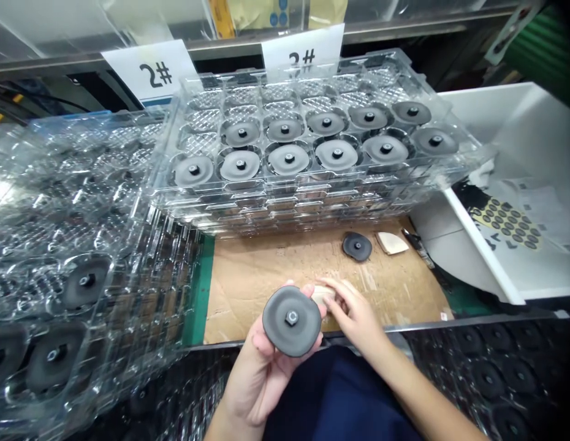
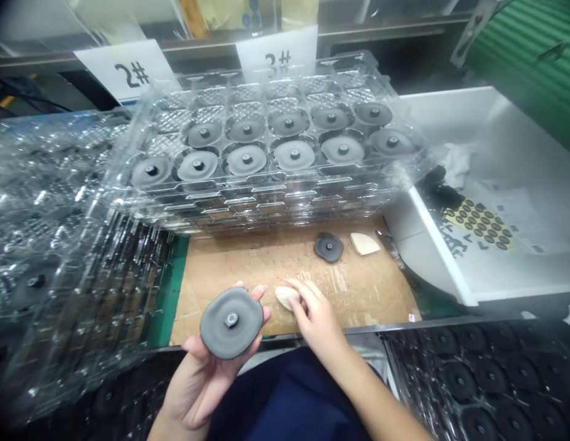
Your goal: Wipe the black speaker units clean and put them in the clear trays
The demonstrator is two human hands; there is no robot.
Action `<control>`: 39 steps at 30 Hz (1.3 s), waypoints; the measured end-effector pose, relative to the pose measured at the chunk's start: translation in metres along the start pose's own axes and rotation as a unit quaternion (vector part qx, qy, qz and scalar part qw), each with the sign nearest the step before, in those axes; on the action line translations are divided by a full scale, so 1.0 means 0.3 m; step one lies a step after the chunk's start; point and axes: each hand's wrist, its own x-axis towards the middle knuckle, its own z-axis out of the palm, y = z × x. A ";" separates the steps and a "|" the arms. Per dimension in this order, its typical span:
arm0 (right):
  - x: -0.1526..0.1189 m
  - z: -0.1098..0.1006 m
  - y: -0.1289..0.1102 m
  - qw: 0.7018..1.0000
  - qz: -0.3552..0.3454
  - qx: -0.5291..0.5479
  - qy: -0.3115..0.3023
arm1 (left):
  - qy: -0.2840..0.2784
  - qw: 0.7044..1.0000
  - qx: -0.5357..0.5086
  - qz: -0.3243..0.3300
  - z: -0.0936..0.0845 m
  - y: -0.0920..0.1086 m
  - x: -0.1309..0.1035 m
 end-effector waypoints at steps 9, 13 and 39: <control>0.001 0.057 0.066 0.989 -0.044 -0.135 0.041 | 0.043 0.999 -0.004 0.021 -0.006 -0.013 0.013; 0.065 0.040 0.058 0.987 -0.024 -0.147 0.054 | 0.074 0.997 -0.013 0.034 -0.009 -0.024 0.012; 0.051 -0.120 -0.401 0.965 -0.221 -0.010 -0.143 | 0.144 0.975 0.141 0.091 0.011 -0.053 0.010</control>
